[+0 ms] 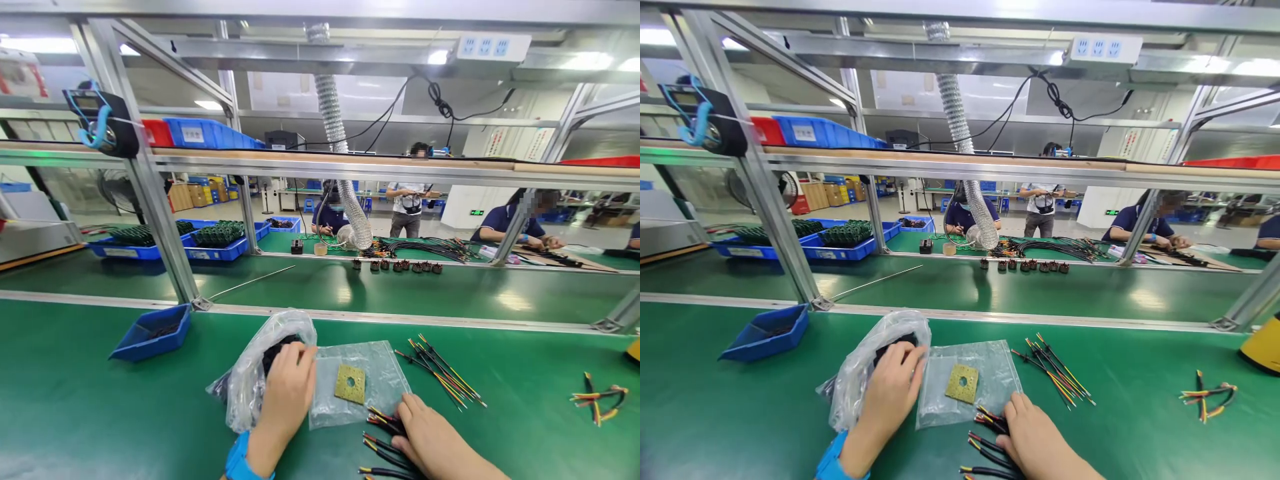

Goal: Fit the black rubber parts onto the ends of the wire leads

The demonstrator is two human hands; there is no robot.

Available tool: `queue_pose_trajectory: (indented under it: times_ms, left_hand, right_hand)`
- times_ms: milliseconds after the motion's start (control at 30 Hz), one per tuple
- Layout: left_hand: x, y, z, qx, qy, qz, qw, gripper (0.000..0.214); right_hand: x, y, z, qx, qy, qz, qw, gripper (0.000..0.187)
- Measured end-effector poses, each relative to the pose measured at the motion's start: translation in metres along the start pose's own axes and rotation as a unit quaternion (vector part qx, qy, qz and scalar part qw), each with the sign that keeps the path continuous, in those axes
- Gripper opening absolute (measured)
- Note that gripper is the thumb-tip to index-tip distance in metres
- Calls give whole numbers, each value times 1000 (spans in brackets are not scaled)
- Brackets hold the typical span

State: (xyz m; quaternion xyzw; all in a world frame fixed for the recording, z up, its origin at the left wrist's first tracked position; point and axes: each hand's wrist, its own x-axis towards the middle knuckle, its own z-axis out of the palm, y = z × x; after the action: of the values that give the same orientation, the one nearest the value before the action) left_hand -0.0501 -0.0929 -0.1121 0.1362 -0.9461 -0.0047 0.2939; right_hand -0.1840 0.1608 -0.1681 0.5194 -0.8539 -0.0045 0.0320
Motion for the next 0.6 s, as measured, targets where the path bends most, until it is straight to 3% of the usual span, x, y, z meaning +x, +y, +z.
queue_pose_trajectory:
  times_ms: [100,200,300,433,500,600]
  left_hand:
    - [-6,16,1,-90,13,91,992,24]
    - [-10,25,5,-125,-15,137,982,24]
    - [-10,23,10,-141,-47,139,979,25]
    - [-7,18,17,-150,-72,118,979,27]
    - [-6,17,19,-154,-77,112,979,28]
    - [-6,15,20,-162,-83,105,978,28]
  right_hand:
    - [-5,0,-1,-29,1,-13,999,18]
    - [-1,1,-18,-102,-42,-11,994,12]
    - [10,12,-52,-142,-80,-22,986,9]
    - [32,31,-87,-180,-133,-91,970,10]
    - [41,31,-87,-193,-182,-124,956,14]
    - [50,19,-67,-198,-258,-149,934,26]
